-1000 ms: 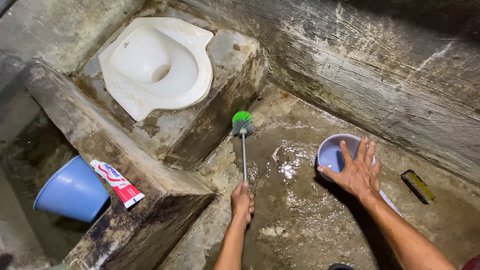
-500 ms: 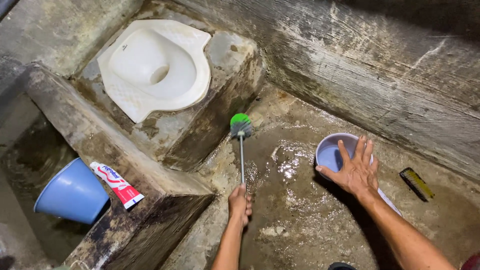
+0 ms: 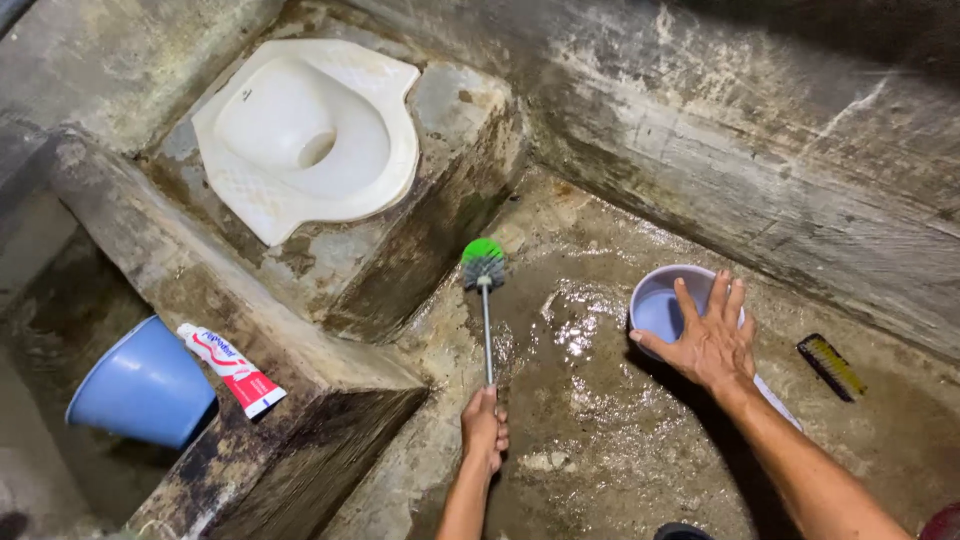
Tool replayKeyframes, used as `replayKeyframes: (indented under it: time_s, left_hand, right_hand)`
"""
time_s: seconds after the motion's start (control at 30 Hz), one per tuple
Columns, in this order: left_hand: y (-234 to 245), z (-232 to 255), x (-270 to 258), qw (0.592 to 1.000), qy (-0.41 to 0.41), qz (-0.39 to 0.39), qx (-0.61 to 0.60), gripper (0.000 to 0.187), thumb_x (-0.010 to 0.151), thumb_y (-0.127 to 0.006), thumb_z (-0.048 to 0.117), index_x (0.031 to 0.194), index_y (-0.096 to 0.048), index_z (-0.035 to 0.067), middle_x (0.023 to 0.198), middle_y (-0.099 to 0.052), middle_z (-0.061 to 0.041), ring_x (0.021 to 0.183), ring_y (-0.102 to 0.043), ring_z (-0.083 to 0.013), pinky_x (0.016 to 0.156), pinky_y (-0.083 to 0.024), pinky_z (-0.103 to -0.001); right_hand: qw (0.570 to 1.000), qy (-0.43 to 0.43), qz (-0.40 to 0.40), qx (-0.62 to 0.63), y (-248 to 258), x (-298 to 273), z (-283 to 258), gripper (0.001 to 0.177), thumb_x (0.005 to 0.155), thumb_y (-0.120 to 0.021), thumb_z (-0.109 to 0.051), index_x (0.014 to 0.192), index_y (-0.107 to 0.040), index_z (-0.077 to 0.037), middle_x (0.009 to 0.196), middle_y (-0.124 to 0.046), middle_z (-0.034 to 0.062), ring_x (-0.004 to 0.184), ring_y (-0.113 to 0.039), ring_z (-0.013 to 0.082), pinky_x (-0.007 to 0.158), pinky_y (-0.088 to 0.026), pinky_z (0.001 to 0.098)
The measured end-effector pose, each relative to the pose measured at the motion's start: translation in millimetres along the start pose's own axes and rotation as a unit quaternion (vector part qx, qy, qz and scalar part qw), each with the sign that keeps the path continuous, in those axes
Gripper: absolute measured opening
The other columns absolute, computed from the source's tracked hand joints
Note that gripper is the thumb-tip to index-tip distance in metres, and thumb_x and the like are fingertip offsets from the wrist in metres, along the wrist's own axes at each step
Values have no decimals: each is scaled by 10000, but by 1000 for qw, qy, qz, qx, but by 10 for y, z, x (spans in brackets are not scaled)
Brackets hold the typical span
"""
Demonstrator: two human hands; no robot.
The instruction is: Scrubbing and rinsing a bathroom floor using a brush and a water scoop
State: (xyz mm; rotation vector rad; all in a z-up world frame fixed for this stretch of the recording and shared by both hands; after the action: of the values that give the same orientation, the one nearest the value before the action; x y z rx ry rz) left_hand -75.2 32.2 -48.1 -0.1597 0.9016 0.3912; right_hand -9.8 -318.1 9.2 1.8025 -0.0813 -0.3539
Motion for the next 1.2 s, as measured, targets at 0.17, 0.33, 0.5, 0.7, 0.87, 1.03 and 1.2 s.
replayKeyframes:
  time_s: [0.17,0.33,0.5,0.7,0.87,1.03,1.2]
  left_hand:
    - [-459,460,345,998,-42,-31,19,376,1061,-508,337,1397,-549,174,629,-470,-8,399,-411,-89,286,-302,-168]
    - [-578,518,88,998,-35,-46,6,400,1068,-511,321,1445,-538,188,630,-513,18,393,-424,-65,267,-308,-174]
    - [-7,-81,66,999,-15,8,-32,416,1060,-519,316,1450,-519,171,649,-453,-47,406,-410,-108,289,-290,-176]
    - [-342,514,215,998,-60,-23,24,431,1054,-529,322,1448,-532,148,624,-481,-5,392,-406,-75,268,-316,-175]
    - [-536,562,97,997,-55,-46,27,452,1075,-493,314,1489,-481,133,621,-470,15,398,-393,-66,278,-296,-168]
    - [-192,332,-264,1000,11,-15,-15,431,1057,-568,295,1477,-595,204,637,-546,28,413,-387,-63,314,-267,-188]
    - [-199,600,-186,1000,9,17,14,376,1064,-563,307,1419,-635,207,620,-551,29,412,-390,-60,321,-267,-190]
  right_hand:
    - [1000,-6,-4,1,-50,43,41,1136,715,-542,-944,1634,-358,-302,1747,-120,281,1611,-99,465,1170,-257,676]
    - [1000,-10,-7,1,-126,71,74,1136,715,-531,-965,1631,-362,-314,1750,-117,271,1618,-74,453,1167,-236,670]
    - [1000,-5,-3,3,-65,27,33,1125,727,-529,-951,1631,-363,-302,1744,-119,284,1613,-81,461,1177,-217,658]
    - [1000,-6,-6,8,-113,88,72,1141,719,-534,-957,1637,-349,-304,1746,-100,286,1615,-57,464,1176,-205,669]
    - [1000,-9,-3,-3,-128,73,82,1131,723,-540,-948,1636,-348,-309,1751,-100,274,1618,-60,454,1172,-224,667]
    - [998,-17,-55,8,-88,137,65,1250,616,-413,-981,1654,-143,-339,1733,218,193,1599,166,410,1201,-109,687]
    - [998,-23,-62,4,-41,124,31,1254,617,-420,-992,1651,-167,-329,1736,161,216,1601,126,416,1215,-104,653]
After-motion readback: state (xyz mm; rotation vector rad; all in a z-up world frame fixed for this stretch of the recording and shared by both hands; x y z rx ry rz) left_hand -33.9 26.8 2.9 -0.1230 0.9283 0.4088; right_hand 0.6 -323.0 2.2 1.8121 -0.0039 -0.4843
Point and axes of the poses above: each hand's wrist, its own x-axis towards the middle knuckle, its own y-axis out of the back of the hand, z = x × y, the point moved 1 cm from there along x, towards the middle knuckle
